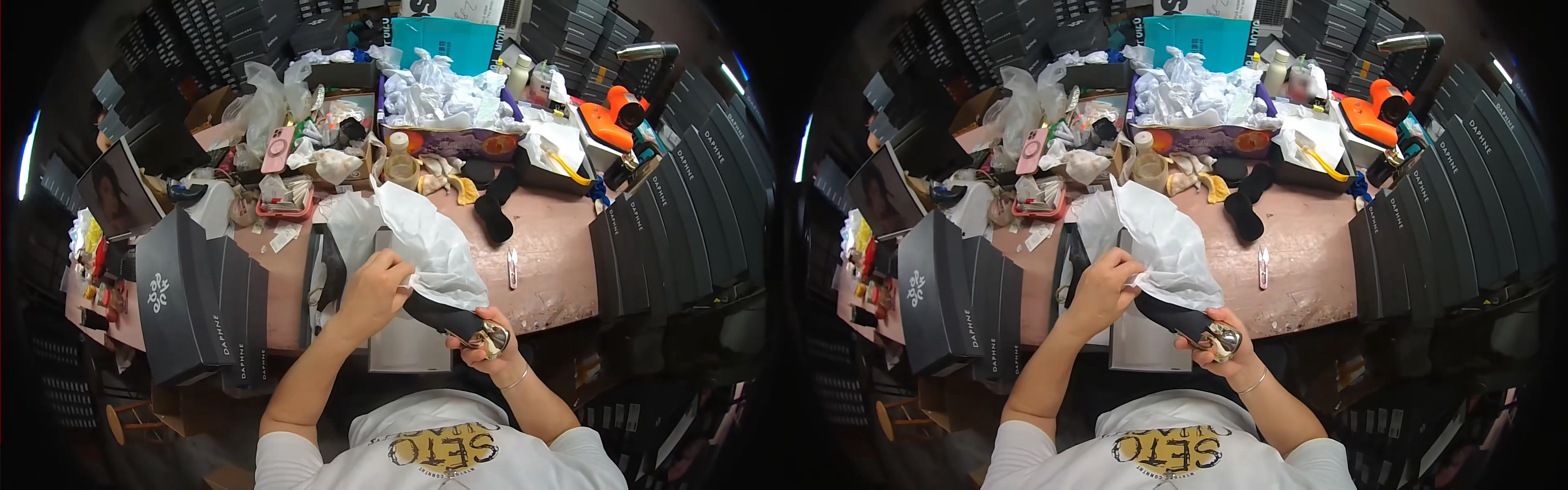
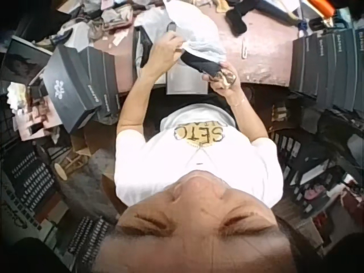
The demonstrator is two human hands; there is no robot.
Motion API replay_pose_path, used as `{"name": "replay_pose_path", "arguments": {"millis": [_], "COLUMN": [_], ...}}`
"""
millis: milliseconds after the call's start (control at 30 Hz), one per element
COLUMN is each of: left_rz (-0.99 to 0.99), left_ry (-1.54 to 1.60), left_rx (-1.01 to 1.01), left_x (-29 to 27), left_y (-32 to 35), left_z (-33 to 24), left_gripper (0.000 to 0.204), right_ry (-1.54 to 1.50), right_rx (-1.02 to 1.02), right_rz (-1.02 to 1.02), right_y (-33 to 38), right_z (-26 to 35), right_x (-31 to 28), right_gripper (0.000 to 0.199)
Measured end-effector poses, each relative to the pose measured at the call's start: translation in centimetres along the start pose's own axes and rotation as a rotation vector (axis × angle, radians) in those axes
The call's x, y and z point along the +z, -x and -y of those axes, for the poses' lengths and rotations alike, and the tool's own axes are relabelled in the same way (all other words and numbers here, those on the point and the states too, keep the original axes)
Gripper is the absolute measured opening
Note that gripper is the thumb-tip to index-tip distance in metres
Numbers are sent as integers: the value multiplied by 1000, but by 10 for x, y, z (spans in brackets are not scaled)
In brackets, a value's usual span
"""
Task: Packing and inspecting shoes into boxes with wrapping paper.
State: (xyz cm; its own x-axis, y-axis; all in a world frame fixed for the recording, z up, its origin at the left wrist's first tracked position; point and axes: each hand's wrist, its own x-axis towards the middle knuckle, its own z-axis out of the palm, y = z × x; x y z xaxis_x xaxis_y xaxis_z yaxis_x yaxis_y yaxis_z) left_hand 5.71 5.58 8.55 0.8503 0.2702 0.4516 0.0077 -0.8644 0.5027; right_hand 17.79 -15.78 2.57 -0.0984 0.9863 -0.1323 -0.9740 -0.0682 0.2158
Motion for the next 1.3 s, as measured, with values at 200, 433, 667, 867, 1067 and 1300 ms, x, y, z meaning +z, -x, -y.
{"name": "replay_pose_path", "arguments": {"millis": [200,433,667,867,1067,1300], "left_rz": [97,-34,-66,-25,561,-247], "left_ry": [169,270,306,635,599,-212], "left_rx": [-33,153,342,403,391,-668], "left_x": [11,17,56,105,104,35], "left_y": [-11,4,11,39,64,91], "left_z": [-13,-66,-77,-116,-111,96], "left_gripper": [42,54,58,57,62,67], "right_ry": [-53,213,1041,1601,2175,2361], "right_rx": [148,-620,-797,-1010,-964,-586], "right_rz": [210,-323,-378,-822,-1554,-1620], "right_y": [0,-14,-24,-1,64,108], "right_z": [9,-18,9,63,153,162], "right_x": [1,25,-5,-34,-88,-102], "right_gripper": [50,35,39,43,47,51]}}
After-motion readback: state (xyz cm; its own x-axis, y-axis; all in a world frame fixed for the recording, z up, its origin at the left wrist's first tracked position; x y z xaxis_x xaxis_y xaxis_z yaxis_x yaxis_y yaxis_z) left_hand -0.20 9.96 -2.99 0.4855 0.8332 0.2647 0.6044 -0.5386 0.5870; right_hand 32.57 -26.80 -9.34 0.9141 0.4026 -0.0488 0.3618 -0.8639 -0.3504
